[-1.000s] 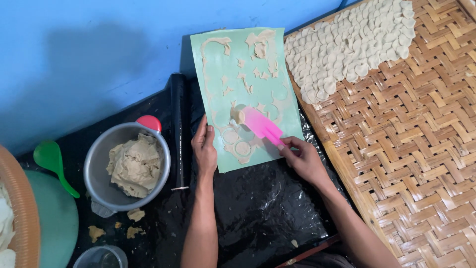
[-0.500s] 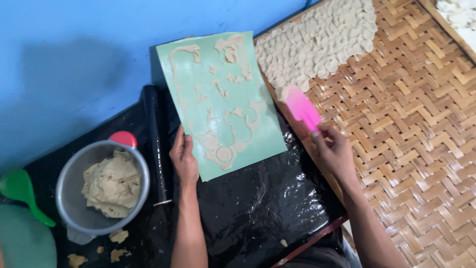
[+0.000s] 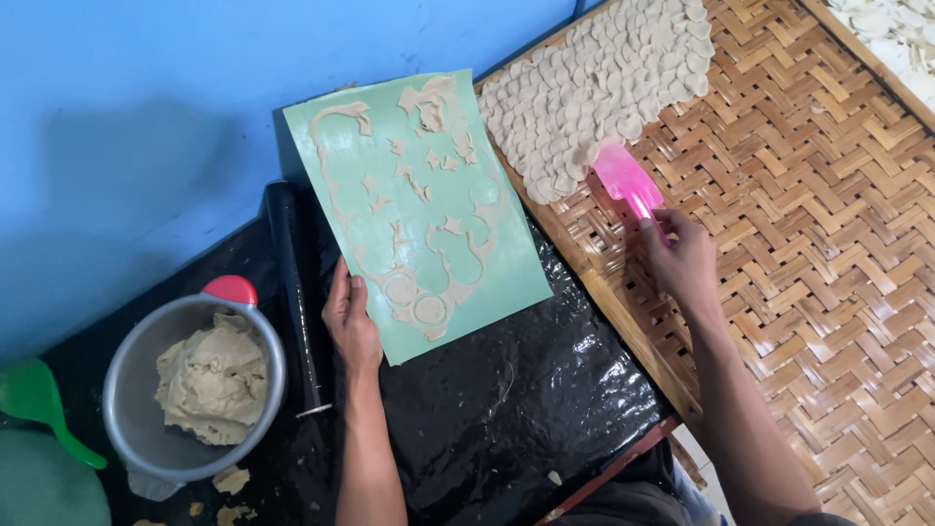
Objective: Shaping and rolling out dough into small circular pieces using a template and a roller.
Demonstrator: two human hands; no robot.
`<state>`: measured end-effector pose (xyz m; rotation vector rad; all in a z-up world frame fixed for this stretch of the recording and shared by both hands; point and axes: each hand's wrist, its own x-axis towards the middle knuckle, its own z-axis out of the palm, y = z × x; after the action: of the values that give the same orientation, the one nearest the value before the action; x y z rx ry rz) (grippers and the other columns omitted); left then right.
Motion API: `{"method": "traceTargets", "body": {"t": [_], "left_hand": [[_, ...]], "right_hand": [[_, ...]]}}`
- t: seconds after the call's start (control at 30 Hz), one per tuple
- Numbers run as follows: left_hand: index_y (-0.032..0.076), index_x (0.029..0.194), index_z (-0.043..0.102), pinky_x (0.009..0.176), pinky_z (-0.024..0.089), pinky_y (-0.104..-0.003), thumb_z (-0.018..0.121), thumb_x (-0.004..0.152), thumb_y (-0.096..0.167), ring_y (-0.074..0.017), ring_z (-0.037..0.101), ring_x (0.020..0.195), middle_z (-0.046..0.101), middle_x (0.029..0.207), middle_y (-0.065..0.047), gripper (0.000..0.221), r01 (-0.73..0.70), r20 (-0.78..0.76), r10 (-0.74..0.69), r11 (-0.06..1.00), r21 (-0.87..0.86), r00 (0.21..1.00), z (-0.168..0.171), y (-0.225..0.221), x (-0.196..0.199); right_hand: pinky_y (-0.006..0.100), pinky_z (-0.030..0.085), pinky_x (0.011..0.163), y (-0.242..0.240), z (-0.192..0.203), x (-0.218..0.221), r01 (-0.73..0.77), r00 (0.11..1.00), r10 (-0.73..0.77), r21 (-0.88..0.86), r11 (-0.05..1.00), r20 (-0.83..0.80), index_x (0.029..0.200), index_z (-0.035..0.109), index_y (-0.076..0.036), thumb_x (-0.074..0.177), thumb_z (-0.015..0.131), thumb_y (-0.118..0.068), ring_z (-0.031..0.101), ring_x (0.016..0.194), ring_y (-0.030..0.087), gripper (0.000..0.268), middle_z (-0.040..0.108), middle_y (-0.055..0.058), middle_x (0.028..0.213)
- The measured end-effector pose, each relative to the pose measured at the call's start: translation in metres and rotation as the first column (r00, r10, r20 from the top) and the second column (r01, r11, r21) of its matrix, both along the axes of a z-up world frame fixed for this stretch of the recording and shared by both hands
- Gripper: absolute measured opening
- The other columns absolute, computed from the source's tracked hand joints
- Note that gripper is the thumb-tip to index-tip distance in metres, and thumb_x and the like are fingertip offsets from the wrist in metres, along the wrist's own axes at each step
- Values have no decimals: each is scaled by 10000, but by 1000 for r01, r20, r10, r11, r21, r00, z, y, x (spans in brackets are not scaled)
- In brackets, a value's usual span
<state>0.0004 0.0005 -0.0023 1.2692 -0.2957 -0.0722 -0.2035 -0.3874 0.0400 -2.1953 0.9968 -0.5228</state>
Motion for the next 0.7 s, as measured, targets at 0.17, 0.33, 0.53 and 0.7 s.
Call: {"method": "traceTargets", "body": {"t": [0.17,0.33,0.53,0.7], "left_hand": [[-39,1513,483,1084,439,-286,494,1082,78,-159,591,1271,620,1424,-130,447,-19,-13,19,999,27,1000,1,0,0],[-40,1514,490,1077,446,-289,497,1088,84,-160,594,1263,626,1418,-134,444,-18,-10,18,999,34,1000,2,0,-1],[-36,1516,485,1089,438,-290,506,1086,102,-163,589,1288,614,1441,-133,452,-36,-11,36,999,22,999,-3,-1,1],[-37,1506,508,1076,448,-293,541,1081,124,-164,598,1257,638,1417,-133,456,-43,-25,44,999,24,999,-8,0,2]], "right_hand": [[445,594,635,10,20,2,52,985,-56,-26,998,-161,1274,682,-44,1054,625,-282,731,739,280,329,755,218,1031],[463,571,658,23,31,-1,-13,980,-58,-349,937,-190,1226,718,-26,1041,669,-229,716,731,303,278,744,216,1005],[487,531,647,52,37,-3,-7,988,-70,-494,869,-137,1235,701,0,1040,660,-180,714,741,333,269,724,220,1022],[405,570,656,132,43,6,-231,973,229,-52,972,-31,1203,699,-34,992,685,-229,730,714,285,288,744,199,891]]}}
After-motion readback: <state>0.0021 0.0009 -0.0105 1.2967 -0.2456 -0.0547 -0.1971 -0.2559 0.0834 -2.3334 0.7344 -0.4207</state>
